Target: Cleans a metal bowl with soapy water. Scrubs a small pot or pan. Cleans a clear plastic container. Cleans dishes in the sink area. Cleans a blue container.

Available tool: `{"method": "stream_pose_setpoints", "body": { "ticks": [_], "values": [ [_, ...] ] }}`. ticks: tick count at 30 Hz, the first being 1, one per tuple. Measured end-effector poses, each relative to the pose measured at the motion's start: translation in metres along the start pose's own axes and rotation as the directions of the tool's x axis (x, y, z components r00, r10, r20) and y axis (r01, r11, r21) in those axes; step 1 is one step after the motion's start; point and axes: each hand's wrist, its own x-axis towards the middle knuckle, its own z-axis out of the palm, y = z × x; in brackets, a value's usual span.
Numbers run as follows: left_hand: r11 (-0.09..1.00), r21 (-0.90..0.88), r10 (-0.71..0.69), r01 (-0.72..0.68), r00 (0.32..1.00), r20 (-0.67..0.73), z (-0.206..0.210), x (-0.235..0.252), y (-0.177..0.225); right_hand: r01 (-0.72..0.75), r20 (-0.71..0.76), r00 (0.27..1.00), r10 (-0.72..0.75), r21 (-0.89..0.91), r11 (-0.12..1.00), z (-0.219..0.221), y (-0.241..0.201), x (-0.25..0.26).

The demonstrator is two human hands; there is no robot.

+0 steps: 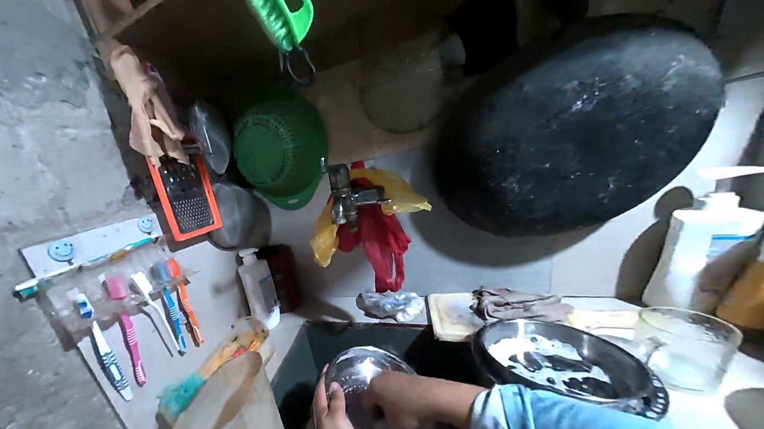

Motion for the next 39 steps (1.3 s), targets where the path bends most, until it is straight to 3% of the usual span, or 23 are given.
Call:
{"method": "stream_pose_setpoints", "body": {
  "ticks": [2, 4, 7, 11, 14, 15, 17, 19, 21, 22, 24, 26, 29, 32, 36, 39],
  "values": [
    [0.999, 0.038, 0.009, -0.01, 1.0, 0.015, 0.001, 0.001, -0.001, 0.006, -0.168, 0.986, 0.016, 0.13, 0.991, 0.009, -0.008, 0.016],
    [0.998, 0.059, 0.024, -0.026, 0.999, 0.025, 0.001, 0.0, -0.001, -0.061, -0.318, 0.94, 0.127, 0.209, 0.976, 0.011, -0.007, 0.035],
    [0.997, 0.053, 0.05, -0.052, 0.998, 0.042, 0.002, -0.002, 0.001, -0.161, -0.371, 0.909, 0.19, 0.108, 0.981, 0.003, 0.018, 0.042],
    [0.999, 0.044, 0.009, -0.008, 1.0, -0.009, 0.001, -0.004, 0.003, -0.17, -0.154, 0.977, 0.149, -0.135, 0.976, 0.008, 0.034, 0.014],
    [0.999, 0.052, -0.004, 0.004, 1.0, -0.007, 0.001, -0.003, 0.005, -0.042, 0.046, 0.998, 0.045, -0.051, 0.998, 0.009, 0.02, -0.01],
    [0.999, 0.055, -0.001, 0.001, 1.0, 0.008, 0.002, -0.003, 0.005, 0.009, 0.046, 0.999, -0.009, 0.002, 1.0, 0.012, 0.016, -0.009],
    [0.999, 0.054, 0.003, -0.004, 1.0, 0.023, 0.003, -0.003, 0.006, 0.075, -0.108, 0.992, -0.06, 0.141, 0.987, 0.021, 0.006, 0.003],
    [0.998, 0.056, 0.005, -0.007, 0.999, 0.039, 0.005, -0.005, 0.006, 0.027, -0.3, 0.951, 0.071, 0.309, 0.951, 0.024, -0.004, 0.019],
    [0.999, 0.052, 0.009, -0.011, 0.999, 0.046, 0.005, -0.005, 0.005, -0.056, -0.413, 0.849, 0.33, 0.55, 0.833, 0.022, -0.004, 0.037],
    [0.999, 0.041, -0.007, 0.005, 0.999, 0.048, 0.004, -0.005, 0.004, -0.035, -0.438, 0.775, 0.456, 0.69, 0.723, 0.023, 0.0, 0.046],
    [0.998, 0.008, -0.066, 0.066, 0.996, 0.066, 0.002, -0.003, 0.002, 0.143, -0.44, 0.646, 0.624, 0.872, 0.468, 0.024, 0.008, 0.063],
    [0.992, -0.034, -0.118, 0.121, 0.989, 0.086, 0.003, 0.0, 0.001, 0.24, -0.43, 0.665, 0.61, 0.897, 0.371, 0.023, 0.008, 0.066],
    [0.973, -0.071, -0.213, 0.218, 0.974, 0.07, 0.004, 0.003, 0.002, 0.062, -0.314, 0.823, 0.473, 0.878, 0.474, 0.023, -0.009, 0.05],
    [0.956, -0.078, -0.278, 0.284, 0.958, 0.075, 0.005, 0.001, 0.008, -0.057, -0.177, 0.919, 0.351, 0.823, 0.566, 0.024, -0.019, 0.029],
    [0.952, -0.135, -0.275, 0.274, 0.961, 0.005, 0.005, -0.003, 0.013, -0.057, -0.1, 0.987, 0.129, 0.533, 0.844, 0.018, -0.029, 0.005],
    [0.975, -0.083, -0.206, 0.205, 0.978, -0.006, 0.0, -0.005, 0.012, -0.033, 0.02, 0.999, 0.028, 0.276, 0.961, 0.018, -0.029, -0.011]
  ]
}}
